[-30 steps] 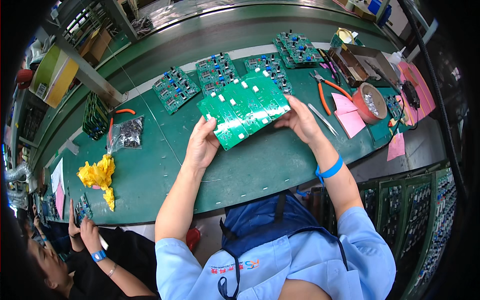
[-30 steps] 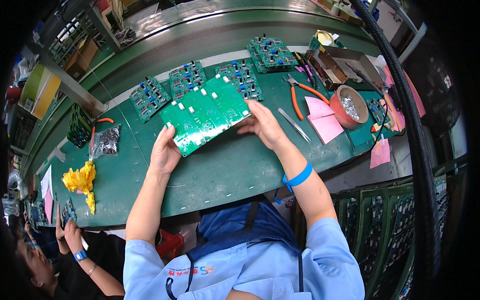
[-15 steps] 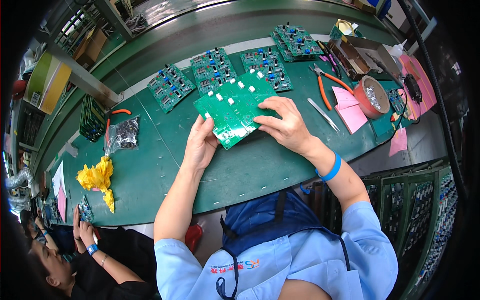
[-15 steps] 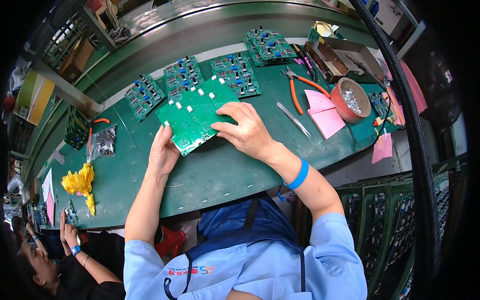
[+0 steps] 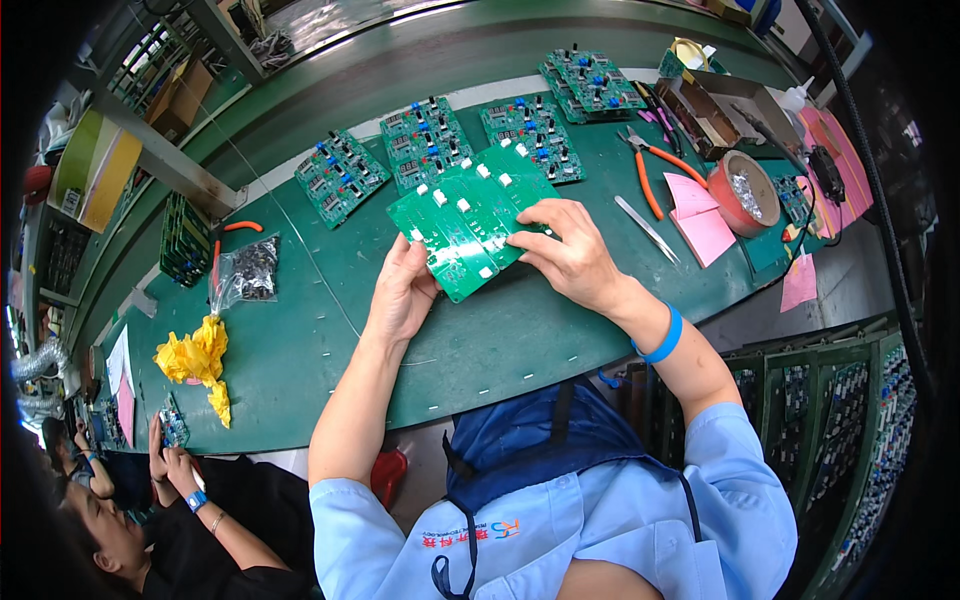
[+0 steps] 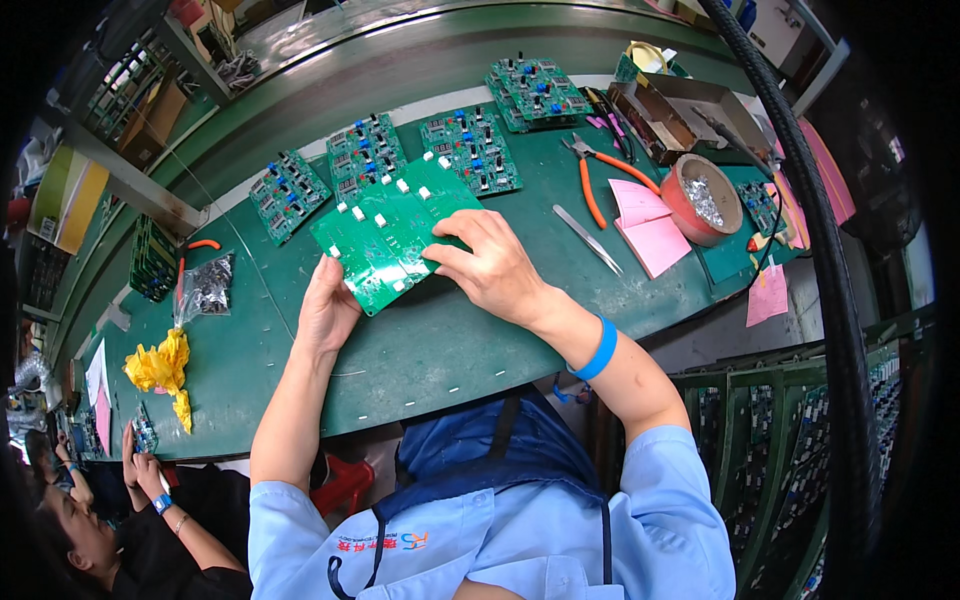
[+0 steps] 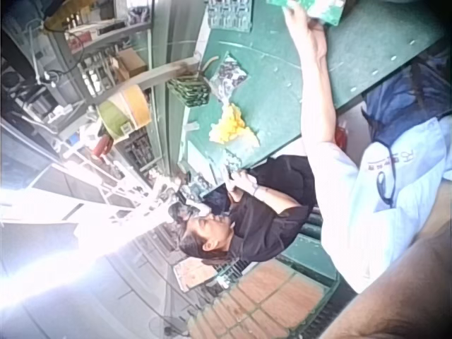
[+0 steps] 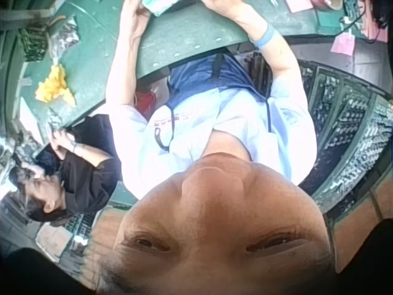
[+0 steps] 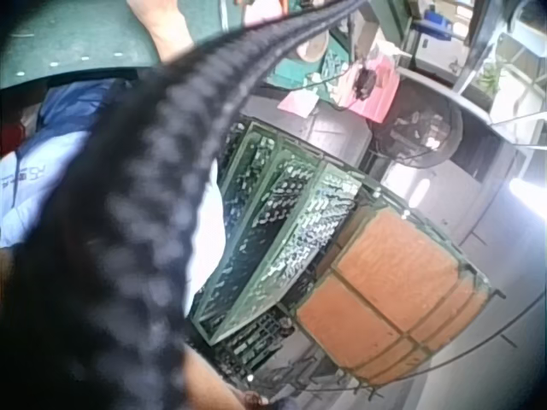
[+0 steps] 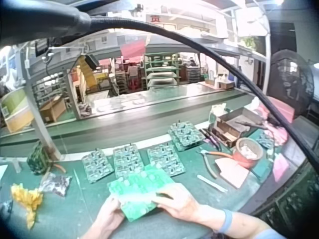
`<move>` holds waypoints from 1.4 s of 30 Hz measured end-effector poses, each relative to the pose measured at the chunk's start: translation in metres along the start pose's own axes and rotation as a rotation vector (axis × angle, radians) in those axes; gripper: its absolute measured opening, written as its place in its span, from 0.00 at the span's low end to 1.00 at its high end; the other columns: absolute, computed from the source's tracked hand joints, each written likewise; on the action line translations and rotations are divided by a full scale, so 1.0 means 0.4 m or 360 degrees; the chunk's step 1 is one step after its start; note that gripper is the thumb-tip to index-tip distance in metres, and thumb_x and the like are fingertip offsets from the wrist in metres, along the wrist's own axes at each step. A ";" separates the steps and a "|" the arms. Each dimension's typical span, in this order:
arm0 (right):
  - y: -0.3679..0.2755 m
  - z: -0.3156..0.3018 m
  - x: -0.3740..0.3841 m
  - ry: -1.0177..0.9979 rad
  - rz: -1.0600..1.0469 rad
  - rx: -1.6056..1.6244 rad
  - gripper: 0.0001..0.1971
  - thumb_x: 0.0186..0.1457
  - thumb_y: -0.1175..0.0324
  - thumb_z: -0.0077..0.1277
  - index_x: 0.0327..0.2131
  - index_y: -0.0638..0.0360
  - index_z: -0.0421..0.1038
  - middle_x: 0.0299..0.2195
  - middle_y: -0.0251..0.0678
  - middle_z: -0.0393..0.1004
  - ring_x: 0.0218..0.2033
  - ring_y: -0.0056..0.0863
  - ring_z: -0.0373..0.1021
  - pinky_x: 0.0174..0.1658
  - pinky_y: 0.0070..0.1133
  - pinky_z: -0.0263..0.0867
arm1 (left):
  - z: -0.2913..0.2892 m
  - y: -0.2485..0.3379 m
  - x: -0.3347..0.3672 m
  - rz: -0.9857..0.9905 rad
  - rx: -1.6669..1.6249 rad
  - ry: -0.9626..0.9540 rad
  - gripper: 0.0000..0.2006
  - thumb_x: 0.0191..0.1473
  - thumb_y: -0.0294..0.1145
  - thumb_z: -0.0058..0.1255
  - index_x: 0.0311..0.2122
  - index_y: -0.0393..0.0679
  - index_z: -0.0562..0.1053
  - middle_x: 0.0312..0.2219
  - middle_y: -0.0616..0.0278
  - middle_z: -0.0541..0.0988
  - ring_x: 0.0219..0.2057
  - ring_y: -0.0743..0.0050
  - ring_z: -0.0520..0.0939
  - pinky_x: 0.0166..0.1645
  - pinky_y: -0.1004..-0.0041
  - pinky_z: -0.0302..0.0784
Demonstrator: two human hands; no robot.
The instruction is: The person turns over circuit boards by hand, places a circuit board onto a rack shelf, solders a board using a soldering iron, and turns over additional circuit boards by hand.
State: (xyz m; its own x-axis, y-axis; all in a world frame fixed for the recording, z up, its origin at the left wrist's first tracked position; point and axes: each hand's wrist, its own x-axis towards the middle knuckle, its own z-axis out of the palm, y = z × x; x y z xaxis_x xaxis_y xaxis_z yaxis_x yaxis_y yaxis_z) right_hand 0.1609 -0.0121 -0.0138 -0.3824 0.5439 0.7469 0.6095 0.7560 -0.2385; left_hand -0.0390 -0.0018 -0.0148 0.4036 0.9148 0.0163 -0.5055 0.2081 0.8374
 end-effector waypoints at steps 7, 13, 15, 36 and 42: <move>0.005 0.003 -0.003 -0.0025 -0.0010 0.0040 0.14 0.25 0.76 0.53 0.23 0.58 0.66 0.27 0.32 0.63 0.32 0.30 0.61 0.35 0.25 0.56 | -0.010 -0.010 0.004 -0.0006 -0.0008 -0.0001 0.24 0.45 0.43 0.41 0.45 0.41 0.55 0.41 0.61 0.64 0.41 0.71 0.68 0.43 0.70 0.65; 0.005 0.001 -0.002 -0.0032 -0.0001 0.0063 0.13 0.25 0.76 0.53 0.23 0.58 0.65 0.25 0.31 0.63 0.30 0.28 0.61 0.34 0.24 0.56 | -0.024 -0.014 0.008 -0.0045 -0.0010 0.0008 0.25 0.44 0.44 0.41 0.45 0.42 0.55 0.41 0.62 0.64 0.41 0.71 0.67 0.45 0.69 0.64; 0.006 0.000 -0.003 -0.0038 0.0005 0.0066 0.13 0.25 0.76 0.53 0.22 0.58 0.65 0.24 0.31 0.63 0.30 0.28 0.61 0.34 0.24 0.56 | -0.024 -0.013 0.008 -0.0060 -0.0028 -0.0018 0.24 0.45 0.43 0.41 0.45 0.42 0.55 0.41 0.62 0.64 0.42 0.71 0.67 0.45 0.69 0.63; 0.077 -0.010 -0.027 0.0582 0.1188 0.1309 0.11 0.48 0.67 0.41 0.30 0.66 0.64 0.28 0.35 0.67 0.30 0.19 0.63 0.37 0.16 0.58 | -0.055 -0.028 0.016 -0.0091 -0.0270 -0.0026 0.25 0.44 0.45 0.42 0.45 0.41 0.56 0.40 0.61 0.65 0.41 0.72 0.67 0.45 0.69 0.63; 0.070 -0.019 -0.021 0.0237 0.1765 0.2189 0.18 0.50 0.58 0.36 0.35 0.65 0.62 0.29 0.33 0.67 0.29 0.19 0.64 0.33 0.15 0.60 | -0.046 -0.024 0.011 -0.0193 -0.0370 -0.0054 0.26 0.43 0.47 0.42 0.44 0.40 0.57 0.41 0.60 0.65 0.42 0.70 0.67 0.46 0.68 0.62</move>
State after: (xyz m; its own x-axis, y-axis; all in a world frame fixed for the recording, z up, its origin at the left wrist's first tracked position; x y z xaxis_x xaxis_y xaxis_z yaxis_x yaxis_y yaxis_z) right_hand 0.1863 0.0018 -0.0219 -0.1256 0.9884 -0.0855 -0.4844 -0.1363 -0.8641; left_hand -0.0465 0.0066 -0.0328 0.4954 0.8669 -0.0548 -0.6121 0.3931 0.6862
